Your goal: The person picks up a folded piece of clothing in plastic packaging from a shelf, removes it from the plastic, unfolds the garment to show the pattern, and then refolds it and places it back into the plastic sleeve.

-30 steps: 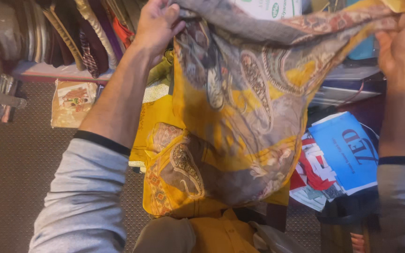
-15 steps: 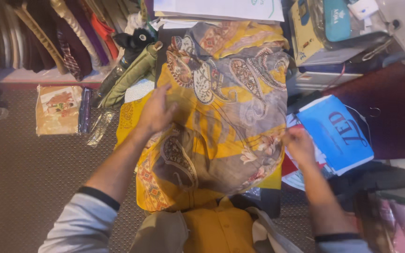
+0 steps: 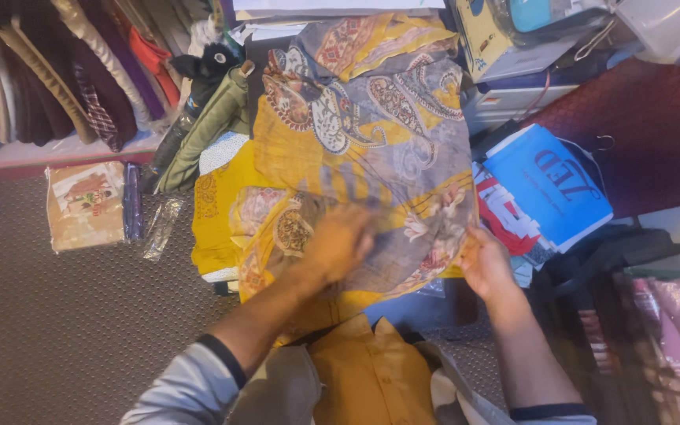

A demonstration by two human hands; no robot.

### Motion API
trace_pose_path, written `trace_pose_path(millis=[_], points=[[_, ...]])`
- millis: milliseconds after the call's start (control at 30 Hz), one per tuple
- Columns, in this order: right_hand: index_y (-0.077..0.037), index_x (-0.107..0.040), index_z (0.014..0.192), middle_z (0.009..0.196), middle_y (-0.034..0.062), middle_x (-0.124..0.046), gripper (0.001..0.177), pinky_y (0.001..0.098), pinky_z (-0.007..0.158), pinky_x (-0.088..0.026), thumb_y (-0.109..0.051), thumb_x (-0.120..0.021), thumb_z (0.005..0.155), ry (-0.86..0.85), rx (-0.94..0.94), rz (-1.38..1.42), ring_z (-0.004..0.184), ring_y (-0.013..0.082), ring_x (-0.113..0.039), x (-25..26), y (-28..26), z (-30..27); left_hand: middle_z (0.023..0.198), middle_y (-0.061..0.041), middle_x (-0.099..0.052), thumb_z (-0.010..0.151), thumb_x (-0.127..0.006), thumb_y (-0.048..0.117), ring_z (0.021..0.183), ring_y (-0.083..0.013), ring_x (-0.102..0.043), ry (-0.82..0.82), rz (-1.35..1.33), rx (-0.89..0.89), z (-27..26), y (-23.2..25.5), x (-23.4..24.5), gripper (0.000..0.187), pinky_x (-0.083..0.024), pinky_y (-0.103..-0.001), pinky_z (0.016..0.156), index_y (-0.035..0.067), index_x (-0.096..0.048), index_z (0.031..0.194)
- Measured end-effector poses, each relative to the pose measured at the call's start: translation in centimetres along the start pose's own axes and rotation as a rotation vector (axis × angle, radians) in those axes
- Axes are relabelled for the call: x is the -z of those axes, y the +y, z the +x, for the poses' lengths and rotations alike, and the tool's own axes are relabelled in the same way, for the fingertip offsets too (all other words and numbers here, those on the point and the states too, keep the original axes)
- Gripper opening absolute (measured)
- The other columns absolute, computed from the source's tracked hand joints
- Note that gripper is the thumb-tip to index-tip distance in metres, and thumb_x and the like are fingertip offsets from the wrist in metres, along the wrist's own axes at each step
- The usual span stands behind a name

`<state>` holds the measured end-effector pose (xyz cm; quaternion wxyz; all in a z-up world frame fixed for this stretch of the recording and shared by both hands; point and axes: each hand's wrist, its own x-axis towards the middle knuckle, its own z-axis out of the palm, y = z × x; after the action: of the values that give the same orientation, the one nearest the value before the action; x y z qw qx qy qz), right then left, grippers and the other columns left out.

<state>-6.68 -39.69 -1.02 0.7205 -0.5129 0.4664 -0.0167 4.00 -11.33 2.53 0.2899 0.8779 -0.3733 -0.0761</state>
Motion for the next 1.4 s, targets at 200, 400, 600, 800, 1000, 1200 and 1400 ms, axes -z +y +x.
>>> trace_pose_path(millis=[200,400,600,800,1000,1200,1400], points=[[-0.02,-0.06,0.09,0.075,-0.0091,-0.056,0.011,0.0234,0.057,-0.051,-0.022,-0.061,0.101,-0.162,0.011,0.285,0.066,0.0117,-0.062,-2.4,-0.3,-3.8,0.105,-0.009,-0.066,0.097,-0.059,0.047,0.102,-0.0327,-0.067,0.137,-0.187,-0.265,-1.6,6.7,-4.3,0.045,-0.055,-0.044,0.089,0.015,-0.063,0.129],[-0.014,-0.056,0.08,0.075,0.0009,-0.065,0.021,0.0377,0.082,-0.063,-0.004,-0.066,0.096,-0.152,0.104,0.425,0.079,0.0203,-0.073,-4.3,-3.3,-6.8,0.104,-0.016,-0.068,0.091,-0.064,0.039,0.099,-0.0385,-0.07,-0.051,-0.199,0.183,-0.5,9.6,-4.4,0.048,-0.056,-0.052,0.087,0.008,-0.059,0.127],[-0.011,-0.067,0.094,0.096,0.0047,-0.073,0.009,0.046,0.098,-0.063,-0.003,-0.066,0.096,-0.205,0.096,0.492,0.096,0.0208,-0.076,-1.2,-4.4,-4.5,0.103,-0.009,-0.076,0.086,-0.061,0.032,0.095,-0.0368,-0.076,-0.257,-0.11,0.36,-1.3,8.5,-5.2,0.033,-0.062,-0.053,0.08,0.025,-0.065,0.119],[-0.019,-0.066,0.095,0.099,-0.0028,-0.072,0.004,0.0373,0.101,-0.06,-0.02,-0.069,0.095,-0.112,-0.026,0.452,0.101,0.0153,-0.072,3.9,0.2,-0.4,0.096,-0.007,-0.069,0.089,-0.059,0.019,0.087,-0.0304,-0.072,0.071,0.165,0.06,-5.6,9.2,-8.6,0.025,-0.059,-0.043,0.074,0.021,-0.071,0.111],[-0.021,-0.061,0.098,0.093,-0.0016,-0.067,0.02,0.0391,0.084,-0.063,-0.026,-0.077,0.088,-0.171,-0.211,0.132,0.088,0.0186,-0.071,3.3,6.6,-3.3,0.094,-0.006,-0.065,0.088,-0.065,0.02,0.087,-0.0251,-0.066,0.205,0.312,-0.041,-8.7,10.3,-12.0,0.007,-0.055,-0.035,0.073,0.019,-0.07,0.092],[-0.004,-0.049,0.139,0.118,0.0204,-0.056,0.071,0.0598,0.106,-0.047,-0.042,-0.079,0.088,-0.245,-0.29,-0.027,0.116,0.0358,-0.061,0.4,7.8,-8.6,0.096,-0.005,-0.068,0.091,-0.063,0.02,0.091,-0.0263,-0.07,0.194,0.249,-0.074,-10.0,11.4,-11.6,0.013,-0.059,-0.038,0.073,0.02,-0.073,0.099],[-0.008,-0.066,0.108,0.104,0.0107,-0.074,0.028,0.0499,0.086,-0.061,-0.017,-0.084,0.088,-0.169,-0.067,0.306,0.095,0.0303,-0.074,-0.5,10.3,-5.5,0.088,-0.007,-0.066,0.099,-0.063,0.031,0.088,-0.0284,-0.071,0.225,0.082,-0.085,-10.2,12.4,-9.3,0.02,-0.059,-0.039,0.076,0.015,-0.071,0.092]])
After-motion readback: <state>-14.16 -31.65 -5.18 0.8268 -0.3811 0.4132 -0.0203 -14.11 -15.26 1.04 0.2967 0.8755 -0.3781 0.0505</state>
